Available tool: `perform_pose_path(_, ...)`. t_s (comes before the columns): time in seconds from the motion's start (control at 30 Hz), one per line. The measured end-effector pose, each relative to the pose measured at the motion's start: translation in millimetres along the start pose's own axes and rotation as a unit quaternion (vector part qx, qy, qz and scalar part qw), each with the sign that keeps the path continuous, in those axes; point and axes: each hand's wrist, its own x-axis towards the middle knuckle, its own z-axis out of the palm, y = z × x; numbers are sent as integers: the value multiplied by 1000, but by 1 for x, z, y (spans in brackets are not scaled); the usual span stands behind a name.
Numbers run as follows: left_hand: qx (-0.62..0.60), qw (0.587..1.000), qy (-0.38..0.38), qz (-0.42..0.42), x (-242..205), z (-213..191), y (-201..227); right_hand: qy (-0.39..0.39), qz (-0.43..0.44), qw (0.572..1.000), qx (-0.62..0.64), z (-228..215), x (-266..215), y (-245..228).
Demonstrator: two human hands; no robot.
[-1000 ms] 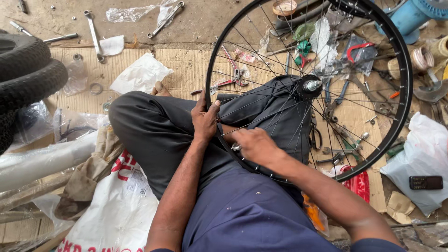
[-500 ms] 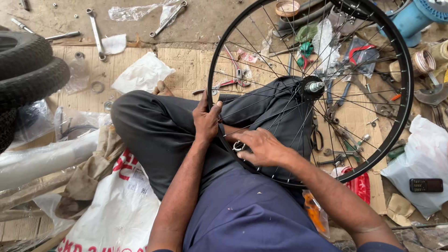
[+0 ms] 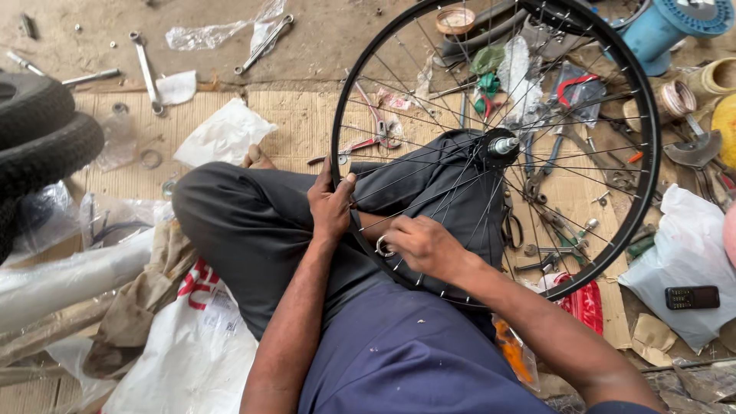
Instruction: The person sits on the floor and uses a spoke wrench to tighten the nipples on a bicycle wheel. They rotate the wheel and adjust multiple spokes to true the rim.
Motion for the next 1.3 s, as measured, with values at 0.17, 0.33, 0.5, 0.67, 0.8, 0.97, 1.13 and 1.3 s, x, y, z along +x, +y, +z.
perform_pose_path(0.17,51,998,8,24,-3,-3,8,-115,36,993,-4,11,19,8)
perform_pose_path(0.33,43,999,1,7,-7,-1,11,-157,150,971,-97,29,19,5)
perform_pose_path(0.5,25,999,-1,32,-4,-2,13,-202,125,971,-30,17,20,8)
perform_pose_path(0.67,35,999,2,3,-5,1,7,-94,86,991,49,13,10,12)
perform_pose_path(0.8,46,998,3,33,-3,-1,11,-31,75,996,36,12,7,-4)
perform_pose_path(0.97,18,1000,3,19,-5,-2,6,18,-24,997,74,-2,1,-6)
perform_pose_path(1.13,9,1000,15,21,-4,-1,2,-7,67,997,-31,11,15,-12)
perform_pose_path(1.3,18,999,-4,35,-5,-4,10,-284,169,941,-72,4,45,-9)
